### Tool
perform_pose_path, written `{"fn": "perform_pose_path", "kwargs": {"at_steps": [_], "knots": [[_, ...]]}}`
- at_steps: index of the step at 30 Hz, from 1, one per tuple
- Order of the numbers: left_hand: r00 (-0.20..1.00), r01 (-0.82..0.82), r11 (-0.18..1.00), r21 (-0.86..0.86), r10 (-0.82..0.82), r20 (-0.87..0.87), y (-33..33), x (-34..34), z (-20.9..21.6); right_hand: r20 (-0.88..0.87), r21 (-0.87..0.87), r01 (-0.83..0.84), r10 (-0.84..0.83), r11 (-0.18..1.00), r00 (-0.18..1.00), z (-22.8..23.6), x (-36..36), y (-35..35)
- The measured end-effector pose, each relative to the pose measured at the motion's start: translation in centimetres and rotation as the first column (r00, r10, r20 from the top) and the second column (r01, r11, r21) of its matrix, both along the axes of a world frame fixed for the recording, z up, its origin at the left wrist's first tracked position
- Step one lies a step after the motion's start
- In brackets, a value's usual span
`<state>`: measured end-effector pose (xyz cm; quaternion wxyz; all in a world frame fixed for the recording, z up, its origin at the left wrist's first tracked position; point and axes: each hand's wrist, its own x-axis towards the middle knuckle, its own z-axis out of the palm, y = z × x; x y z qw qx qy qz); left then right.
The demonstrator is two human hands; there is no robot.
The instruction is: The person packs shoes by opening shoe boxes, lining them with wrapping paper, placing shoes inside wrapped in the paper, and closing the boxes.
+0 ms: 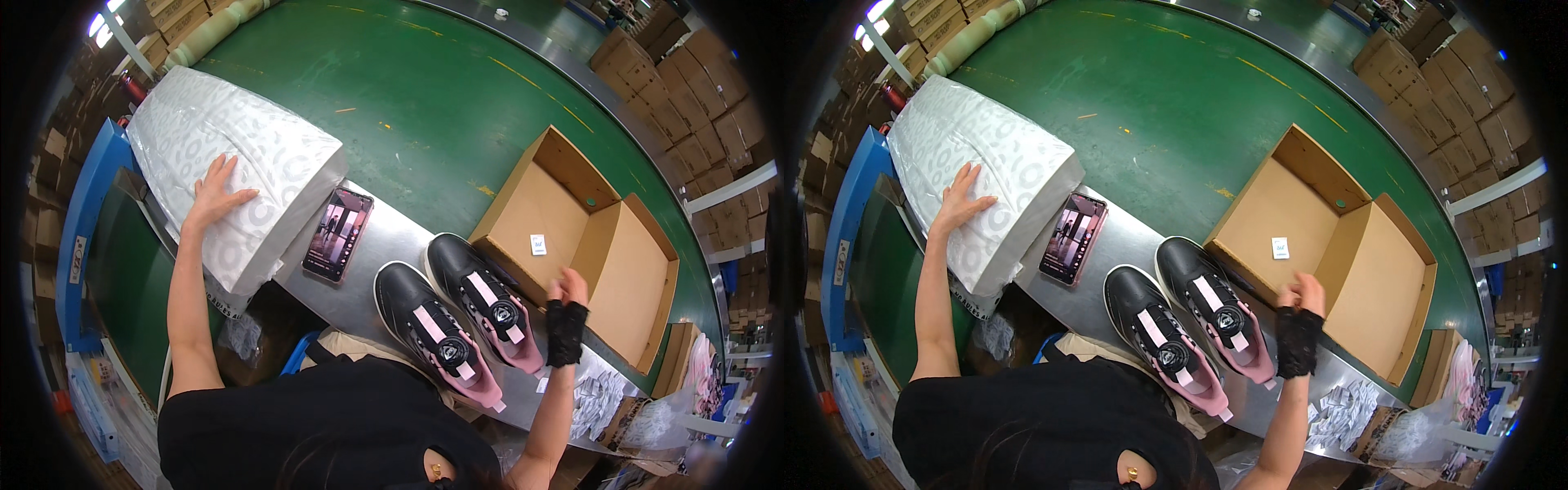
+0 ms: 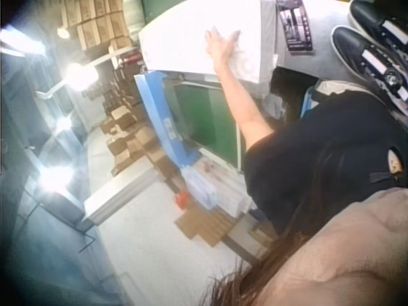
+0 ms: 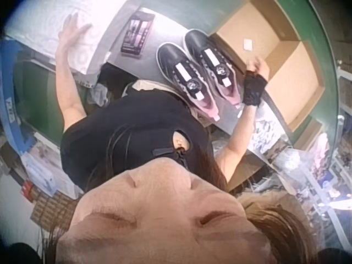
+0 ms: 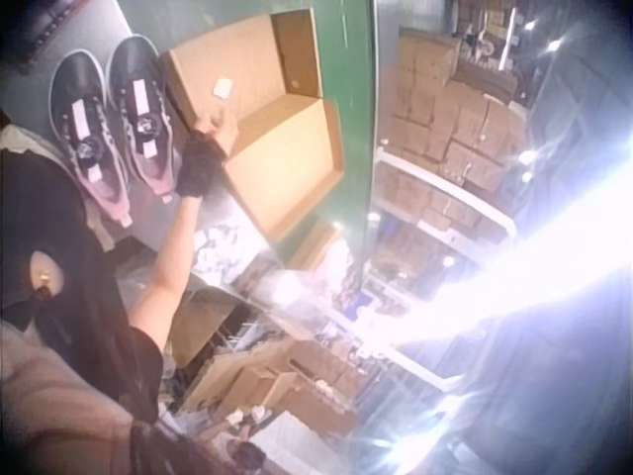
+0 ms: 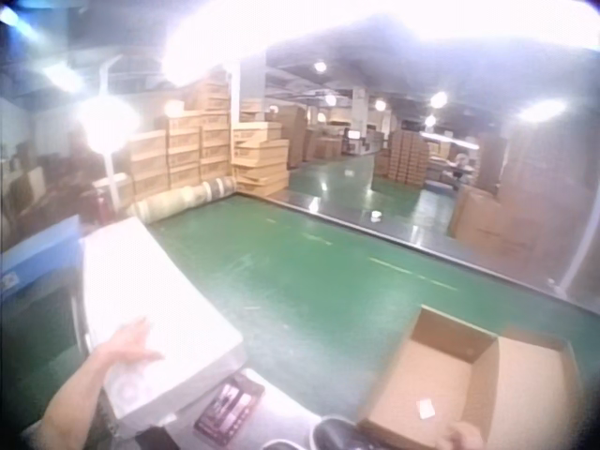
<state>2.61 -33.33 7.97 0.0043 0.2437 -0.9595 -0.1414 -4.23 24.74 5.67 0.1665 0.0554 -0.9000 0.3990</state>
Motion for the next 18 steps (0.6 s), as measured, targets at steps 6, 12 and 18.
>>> {"fn": "perform_pose_path", "kwargs": {"at_steps": [6,12,18], "knots": [[0.966,0.099,0.995,-0.027,-0.102,-0.237,-2.1,0.7,-1.7,0.166,0.445,-0.247,0.192,0.861,0.967,-0.3,0.6,-2.2],[0.874,0.069,0.984,-0.166,-0.14,-0.465,-0.6,0.3,-1.1,0.184,0.406,-0.253,0.192,0.878,0.964,-0.3,0.5,-2.3],[0.542,-0.348,0.929,-0.125,0.091,-0.835,-3.9,1.1,6.0,0.142,0.383,-0.259,0.221,0.887,0.965,-0.5,0.2,-2.4]]}}
